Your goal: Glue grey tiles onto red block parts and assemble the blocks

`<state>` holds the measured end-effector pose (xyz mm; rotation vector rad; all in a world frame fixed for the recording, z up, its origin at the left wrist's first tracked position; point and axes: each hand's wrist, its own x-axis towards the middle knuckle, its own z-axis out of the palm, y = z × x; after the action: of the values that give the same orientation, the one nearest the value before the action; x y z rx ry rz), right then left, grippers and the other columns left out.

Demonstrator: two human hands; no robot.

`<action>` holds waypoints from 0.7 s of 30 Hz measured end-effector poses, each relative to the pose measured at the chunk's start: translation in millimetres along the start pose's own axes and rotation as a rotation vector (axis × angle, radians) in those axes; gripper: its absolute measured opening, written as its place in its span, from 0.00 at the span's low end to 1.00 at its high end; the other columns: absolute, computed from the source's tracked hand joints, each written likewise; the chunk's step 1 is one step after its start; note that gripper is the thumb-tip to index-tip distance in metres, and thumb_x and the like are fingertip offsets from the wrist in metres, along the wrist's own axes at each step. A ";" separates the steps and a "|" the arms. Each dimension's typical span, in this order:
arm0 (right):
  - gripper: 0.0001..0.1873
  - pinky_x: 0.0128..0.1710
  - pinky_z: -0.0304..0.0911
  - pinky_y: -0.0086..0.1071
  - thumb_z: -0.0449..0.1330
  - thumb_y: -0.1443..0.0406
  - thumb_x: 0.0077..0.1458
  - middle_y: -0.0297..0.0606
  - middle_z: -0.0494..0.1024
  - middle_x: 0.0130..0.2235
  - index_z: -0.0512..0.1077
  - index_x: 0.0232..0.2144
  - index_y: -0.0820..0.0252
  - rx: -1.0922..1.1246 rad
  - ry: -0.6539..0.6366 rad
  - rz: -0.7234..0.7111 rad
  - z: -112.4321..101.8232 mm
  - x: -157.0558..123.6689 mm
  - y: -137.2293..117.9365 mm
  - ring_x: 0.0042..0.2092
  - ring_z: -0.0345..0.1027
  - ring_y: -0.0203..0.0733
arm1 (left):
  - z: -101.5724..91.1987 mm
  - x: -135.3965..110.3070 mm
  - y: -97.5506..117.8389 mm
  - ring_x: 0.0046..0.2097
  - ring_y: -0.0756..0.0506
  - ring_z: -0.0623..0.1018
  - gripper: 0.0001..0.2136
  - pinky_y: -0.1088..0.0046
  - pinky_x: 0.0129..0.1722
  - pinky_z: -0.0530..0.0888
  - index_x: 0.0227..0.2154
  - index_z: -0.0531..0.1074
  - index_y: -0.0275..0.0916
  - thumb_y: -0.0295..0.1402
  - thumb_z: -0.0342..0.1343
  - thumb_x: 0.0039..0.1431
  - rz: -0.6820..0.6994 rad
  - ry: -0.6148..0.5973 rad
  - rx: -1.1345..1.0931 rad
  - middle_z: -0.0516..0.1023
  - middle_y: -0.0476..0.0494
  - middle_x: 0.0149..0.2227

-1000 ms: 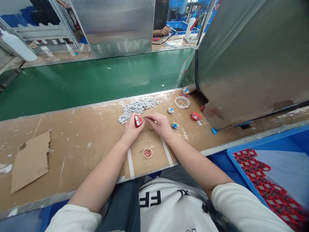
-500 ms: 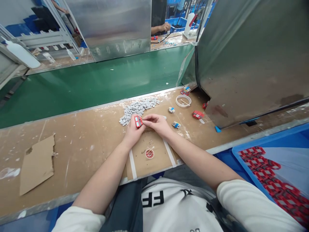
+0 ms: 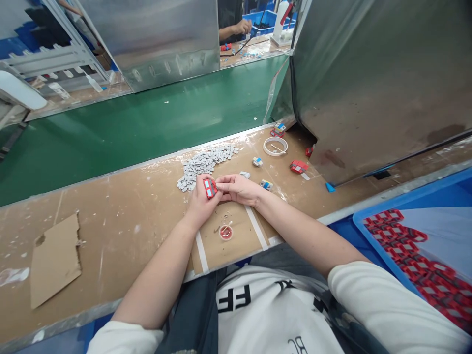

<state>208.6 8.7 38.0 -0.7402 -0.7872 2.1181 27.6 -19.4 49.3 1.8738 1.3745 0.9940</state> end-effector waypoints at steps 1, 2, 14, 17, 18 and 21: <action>0.27 0.42 0.81 0.31 0.86 0.57 0.36 0.35 0.84 0.34 0.81 0.34 0.64 -0.008 -0.004 0.009 -0.1 -0.9 -1.0 0.36 0.79 0.35 | 0.1 -0.4 0.6 0.37 0.45 0.75 0.16 0.67 0.40 0.72 0.47 0.63 0.46 0.38 0.62 0.62 0.002 0.000 0.004 0.74 0.49 0.40; 0.28 0.42 0.81 0.31 0.86 0.56 0.36 0.35 0.84 0.34 0.81 0.34 0.64 -0.016 -0.007 0.013 0.1 -1.8 -1.9 0.37 0.79 0.35 | 0.0 -0.7 1.4 0.37 0.45 0.76 0.16 0.67 0.41 0.72 0.48 0.62 0.45 0.39 0.62 0.62 0.001 0.001 0.006 0.74 0.49 0.40; 0.26 0.34 0.75 0.28 0.84 0.53 0.38 0.32 0.81 0.29 0.78 0.30 0.62 -0.136 0.057 -0.174 5.6 0.8 3.6 0.30 0.74 0.33 | -2.3 -0.8 5.1 0.36 0.47 0.75 0.21 0.68 0.39 0.72 0.48 0.60 0.46 0.39 0.64 0.58 0.008 0.012 0.028 0.72 0.50 0.40; 0.26 0.33 0.73 0.27 0.84 0.55 0.38 0.32 0.82 0.31 0.78 0.34 0.60 -0.137 0.061 -0.208 5.9 2.2 6.1 0.30 0.75 0.33 | -2.7 -0.4 4.5 0.36 0.47 0.75 0.21 0.68 0.40 0.73 0.48 0.59 0.46 0.39 0.64 0.57 0.002 0.005 -0.015 0.71 0.51 0.40; 0.27 0.33 0.72 0.26 0.84 0.55 0.37 0.32 0.82 0.32 0.78 0.35 0.60 -0.135 0.062 -0.206 6.3 2.1 6.1 0.31 0.75 0.34 | -3.1 -0.4 4.7 0.36 0.48 0.75 0.22 0.68 0.40 0.73 0.48 0.60 0.46 0.39 0.64 0.56 -0.003 -0.001 -0.027 0.71 0.51 0.41; 0.28 0.34 0.73 0.27 0.84 0.55 0.38 0.33 0.83 0.35 0.78 0.37 0.59 -0.173 0.048 -0.216 8.0 0.4 3.8 0.34 0.77 0.35 | -4.6 -0.3 5.6 0.36 0.48 0.74 0.22 0.69 0.39 0.72 0.47 0.60 0.46 0.39 0.66 0.56 -0.018 -0.031 -0.082 0.70 0.51 0.40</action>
<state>201.1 4.7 40.4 -0.7574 -0.9870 1.8500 26.5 -21.1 56.3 1.8065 1.3111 0.9925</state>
